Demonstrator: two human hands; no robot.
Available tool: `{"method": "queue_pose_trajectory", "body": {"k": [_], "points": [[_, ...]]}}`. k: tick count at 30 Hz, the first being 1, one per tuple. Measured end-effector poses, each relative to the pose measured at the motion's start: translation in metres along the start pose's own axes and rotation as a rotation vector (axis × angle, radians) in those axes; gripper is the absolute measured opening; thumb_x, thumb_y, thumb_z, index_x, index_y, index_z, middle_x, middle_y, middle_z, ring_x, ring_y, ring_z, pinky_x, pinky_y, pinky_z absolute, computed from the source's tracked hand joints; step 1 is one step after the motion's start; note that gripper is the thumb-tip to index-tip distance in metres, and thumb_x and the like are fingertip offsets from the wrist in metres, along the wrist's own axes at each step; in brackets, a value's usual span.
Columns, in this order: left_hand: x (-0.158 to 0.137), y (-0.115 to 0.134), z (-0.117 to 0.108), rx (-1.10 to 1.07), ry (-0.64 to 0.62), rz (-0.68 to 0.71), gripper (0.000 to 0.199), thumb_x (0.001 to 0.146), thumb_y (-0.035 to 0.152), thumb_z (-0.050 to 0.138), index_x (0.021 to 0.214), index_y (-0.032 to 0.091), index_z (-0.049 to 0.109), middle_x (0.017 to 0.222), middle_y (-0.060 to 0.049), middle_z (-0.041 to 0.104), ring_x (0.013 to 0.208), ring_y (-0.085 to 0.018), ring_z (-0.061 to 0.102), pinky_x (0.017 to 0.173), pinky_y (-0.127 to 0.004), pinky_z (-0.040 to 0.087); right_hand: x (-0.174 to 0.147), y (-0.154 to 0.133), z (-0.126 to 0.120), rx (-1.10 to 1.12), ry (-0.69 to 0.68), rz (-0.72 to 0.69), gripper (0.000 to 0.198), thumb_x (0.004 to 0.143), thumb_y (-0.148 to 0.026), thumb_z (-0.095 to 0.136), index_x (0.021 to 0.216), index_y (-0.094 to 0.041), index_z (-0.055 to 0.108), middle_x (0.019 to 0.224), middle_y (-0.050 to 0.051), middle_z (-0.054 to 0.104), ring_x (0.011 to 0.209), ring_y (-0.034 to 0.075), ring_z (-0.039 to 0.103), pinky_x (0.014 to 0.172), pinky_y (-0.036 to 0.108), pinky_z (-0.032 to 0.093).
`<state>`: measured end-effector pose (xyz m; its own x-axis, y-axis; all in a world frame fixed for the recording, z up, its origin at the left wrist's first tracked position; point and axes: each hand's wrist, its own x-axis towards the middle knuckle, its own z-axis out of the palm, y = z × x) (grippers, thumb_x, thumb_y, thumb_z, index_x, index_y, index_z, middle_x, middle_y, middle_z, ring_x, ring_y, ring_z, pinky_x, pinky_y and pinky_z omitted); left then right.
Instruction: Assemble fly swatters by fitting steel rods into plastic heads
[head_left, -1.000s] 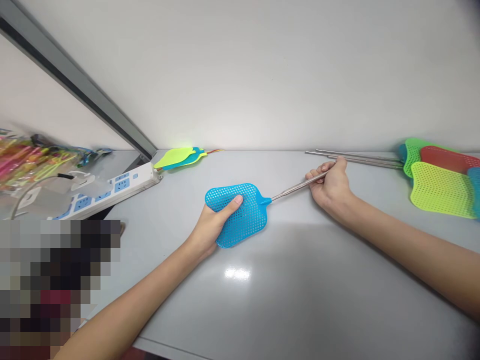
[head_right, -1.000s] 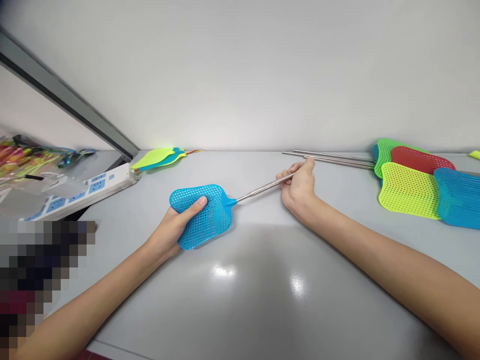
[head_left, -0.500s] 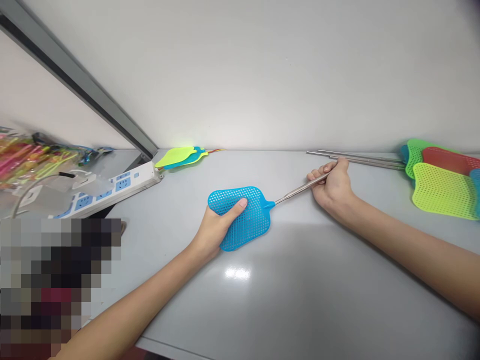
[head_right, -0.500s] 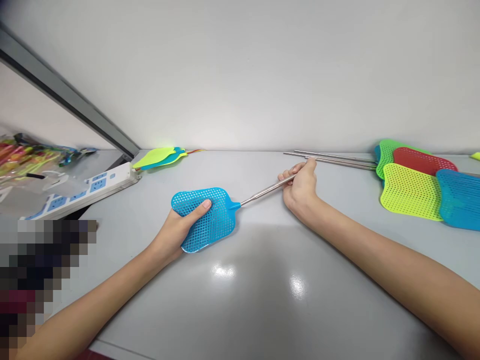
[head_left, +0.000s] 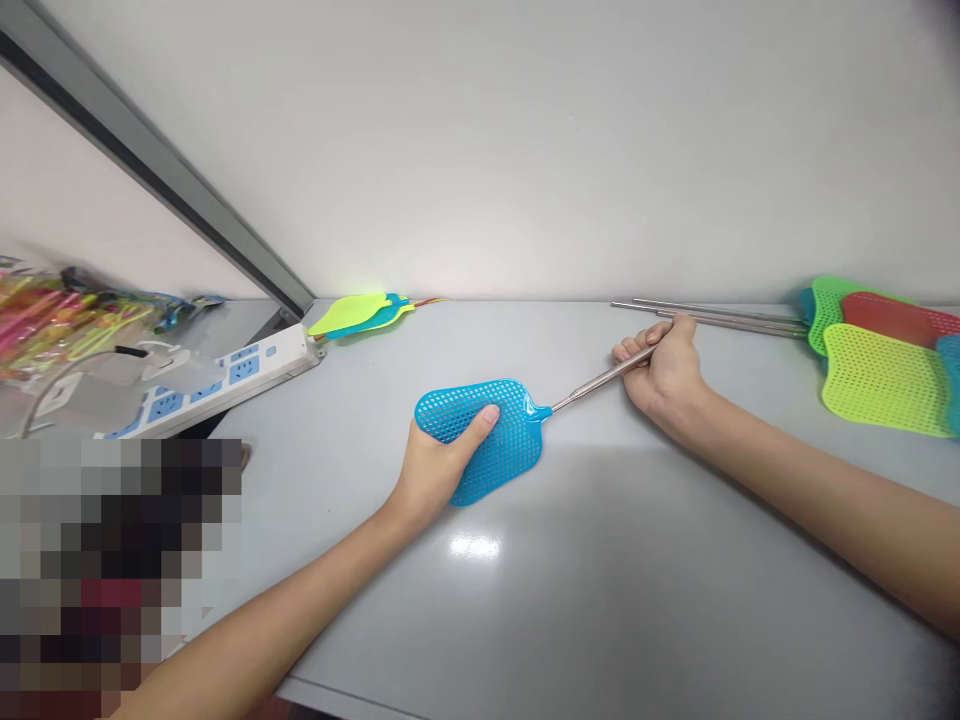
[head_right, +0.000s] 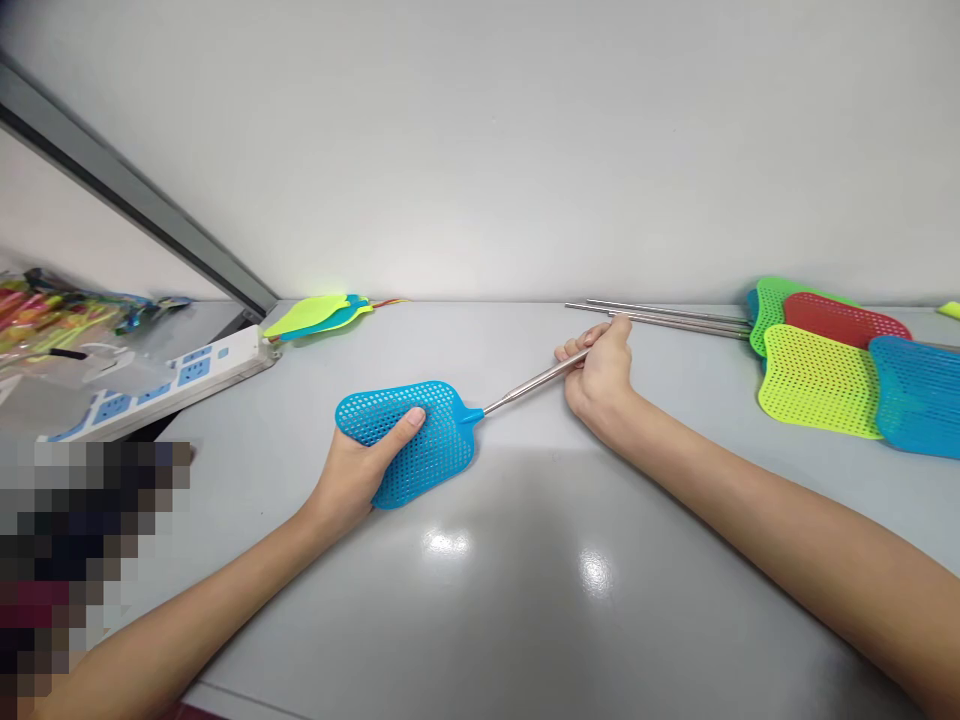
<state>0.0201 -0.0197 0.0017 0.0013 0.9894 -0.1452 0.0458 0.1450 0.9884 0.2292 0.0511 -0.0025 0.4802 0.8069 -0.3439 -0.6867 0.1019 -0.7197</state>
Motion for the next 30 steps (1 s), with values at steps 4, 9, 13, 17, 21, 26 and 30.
{"method": "queue_pose_trajectory", "body": {"k": [4,9,13,17,21,26,30], "points": [[-0.005,0.003,0.003,0.084,0.027,0.061,0.019,0.065,0.031,0.062,0.076,0.016,0.063,0.079,-0.002,0.067,0.073,-0.016,0.062,0.066,-0.023,0.05,0.001,-0.001,0.0,-0.016,0.002,0.017,0.028,0.077,-0.025,0.029,0.052,-0.019,0.018,0.042,-0.006,0.015,0.034,0.006,0.018,0.034,0.021,0.023],[-0.009,0.005,0.005,0.174,0.078,0.153,0.016,0.066,0.03,0.061,0.073,0.016,0.065,0.073,-0.001,0.068,0.066,-0.014,0.062,0.064,-0.022,0.05,0.0,-0.002,0.001,-0.015,0.03,0.059,0.025,0.075,-0.021,0.028,0.053,-0.019,0.017,0.042,-0.006,0.015,0.033,0.006,0.018,0.034,0.021,0.024],[-0.01,0.006,0.005,0.194,0.059,0.171,0.015,0.066,0.029,0.061,0.072,0.017,0.066,0.073,0.0,0.068,0.067,-0.014,0.062,0.064,-0.021,0.05,0.0,-0.002,0.002,0.001,0.032,0.067,0.022,0.072,-0.018,0.029,0.053,-0.019,0.017,0.041,-0.006,0.016,0.033,0.006,0.017,0.033,0.021,0.023],[-0.01,0.006,0.006,0.162,0.045,0.138,0.014,0.067,0.029,0.06,0.072,0.016,0.065,0.073,0.0,0.068,0.066,-0.012,0.062,0.063,-0.019,0.05,0.0,-0.002,0.001,0.009,0.02,0.052,0.023,0.071,-0.019,0.03,0.052,-0.019,0.017,0.041,-0.006,0.016,0.033,0.006,0.017,0.033,0.021,0.022],[-0.012,0.006,0.008,0.089,0.046,0.098,0.016,0.066,0.029,0.061,0.074,0.016,0.064,0.077,0.0,0.067,0.07,-0.013,0.062,0.064,-0.021,0.05,0.0,-0.001,0.001,0.011,0.009,0.045,0.024,0.072,-0.019,0.03,0.052,-0.019,0.017,0.041,-0.006,0.016,0.033,0.006,0.017,0.033,0.021,0.022],[-0.017,0.008,0.011,0.015,0.053,-0.001,0.019,0.066,0.032,0.061,0.078,0.016,0.063,0.08,-0.002,0.067,0.075,-0.016,0.061,0.068,-0.025,0.05,0.0,0.0,0.001,0.012,0.001,0.05,0.026,0.074,-0.018,0.031,0.053,-0.019,0.017,0.041,-0.007,0.015,0.033,0.006,0.017,0.033,0.02,0.022],[-0.02,0.009,0.013,-0.087,0.067,-0.062,0.025,0.064,0.033,0.062,0.083,0.016,0.062,0.083,-0.004,0.067,0.08,-0.019,0.061,0.072,-0.029,0.049,0.0,0.001,0.001,0.005,-0.013,0.063,0.032,0.079,-0.027,0.033,0.053,-0.018,0.017,0.041,-0.007,0.014,0.034,0.006,0.018,0.034,0.019,0.023]]}}
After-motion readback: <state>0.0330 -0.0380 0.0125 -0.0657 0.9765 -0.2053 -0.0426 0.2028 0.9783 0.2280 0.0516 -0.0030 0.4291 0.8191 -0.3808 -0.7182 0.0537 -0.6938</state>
